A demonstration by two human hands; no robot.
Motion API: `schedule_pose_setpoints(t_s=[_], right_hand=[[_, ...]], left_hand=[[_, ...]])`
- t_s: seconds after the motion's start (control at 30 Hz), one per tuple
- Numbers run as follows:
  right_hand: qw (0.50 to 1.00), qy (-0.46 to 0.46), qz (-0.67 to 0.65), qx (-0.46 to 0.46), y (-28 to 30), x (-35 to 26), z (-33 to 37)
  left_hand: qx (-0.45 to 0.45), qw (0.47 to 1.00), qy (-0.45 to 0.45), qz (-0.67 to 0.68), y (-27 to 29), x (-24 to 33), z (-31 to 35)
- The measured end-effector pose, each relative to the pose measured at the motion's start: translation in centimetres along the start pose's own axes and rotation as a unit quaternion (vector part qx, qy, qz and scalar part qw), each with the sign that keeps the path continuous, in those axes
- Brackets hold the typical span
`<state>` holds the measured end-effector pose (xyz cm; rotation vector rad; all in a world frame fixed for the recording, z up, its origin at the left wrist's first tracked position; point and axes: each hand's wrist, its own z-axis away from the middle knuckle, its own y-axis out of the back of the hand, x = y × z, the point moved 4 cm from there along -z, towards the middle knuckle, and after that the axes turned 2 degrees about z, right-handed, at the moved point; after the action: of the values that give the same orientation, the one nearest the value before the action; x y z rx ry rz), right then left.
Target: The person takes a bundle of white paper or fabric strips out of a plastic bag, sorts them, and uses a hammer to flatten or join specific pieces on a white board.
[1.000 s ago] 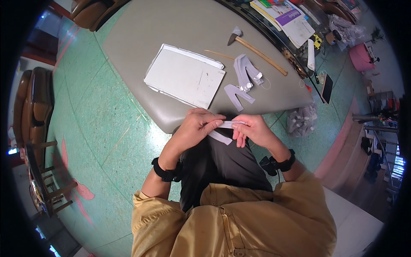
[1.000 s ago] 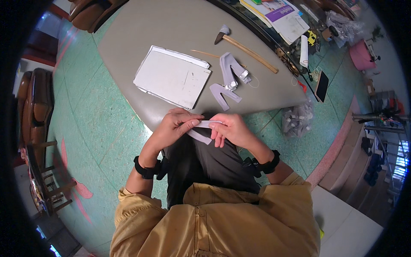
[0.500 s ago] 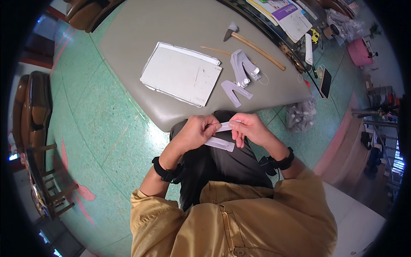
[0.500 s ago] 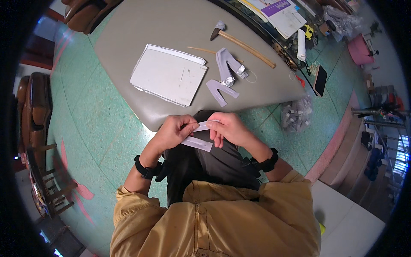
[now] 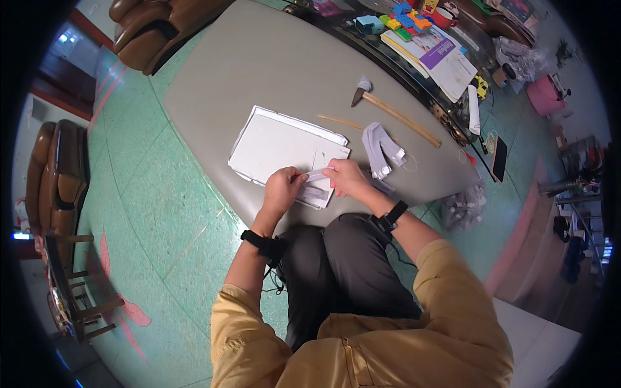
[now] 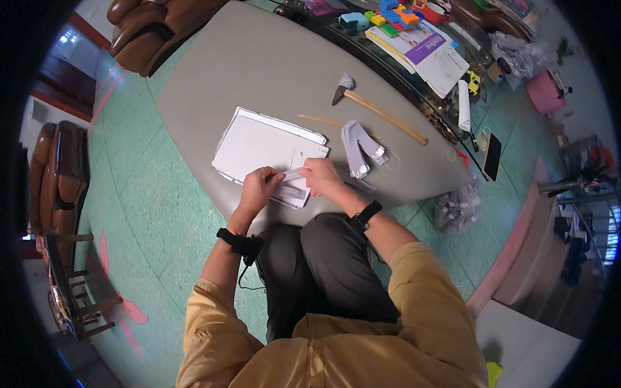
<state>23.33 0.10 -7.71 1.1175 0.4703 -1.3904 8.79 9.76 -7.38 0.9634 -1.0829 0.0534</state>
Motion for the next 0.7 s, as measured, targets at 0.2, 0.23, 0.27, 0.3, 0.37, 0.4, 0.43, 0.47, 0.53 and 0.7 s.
schedule_pose_setpoints(t_s=[0.2, 0.23, 0.27, 0.3, 0.37, 0.4, 0.43, 0.47, 0.53, 0.7], right_hand=[[0.973, 0.095, 0.171, 0.124, -0.6, 1.8, -2.7], [0.936, 0.164, 0.256, 0.180, -0.4, 1.0, -2.5], [0.935, 0.163, 0.258, 0.179, -0.6, 0.9, -2.5], [0.929, 0.140, 0.271, 0.209, -0.7, 0.9, -2.3], [0.921, 0.122, 0.284, 0.235, 0.1, -0.2, -1.9], [0.926, 0.107, 0.287, 0.221, 1.4, -0.4, -2.0], [0.931, 0.094, 0.288, 0.205, 2.8, -0.7, -2.0], [0.929, 0.182, 0.174, 0.271, 5.8, -1.0, -0.6], [0.896, 0.084, 0.243, 0.361, 13.5, 0.6, -0.4], [0.809, 0.120, 0.463, 0.343, 22.1, 10.2, -1.2]], left_hand=[[0.136, 0.947, -0.202, -0.207, -1.1, 1.0, 0.1], [0.132, 0.926, -0.271, -0.226, -1.5, 1.5, 0.3], [0.094, 0.928, -0.287, -0.216, -2.0, 1.5, 0.4], [0.094, 0.929, -0.287, -0.214, -2.1, 1.4, 0.5], [0.058, 0.931, -0.293, -0.210, -2.1, 1.0, 0.6], [0.060, 0.931, -0.292, -0.210, -2.1, 1.0, 0.6], [0.056, 0.927, -0.305, -0.212, -1.8, 0.9, 0.8], [0.052, 0.924, -0.313, -0.215, -1.4, 0.6, 1.3], [0.047, 0.925, -0.312, -0.209, -1.3, 0.9, 1.3], [0.044, 0.928, -0.311, -0.200, -1.6, 1.3, 0.9]])
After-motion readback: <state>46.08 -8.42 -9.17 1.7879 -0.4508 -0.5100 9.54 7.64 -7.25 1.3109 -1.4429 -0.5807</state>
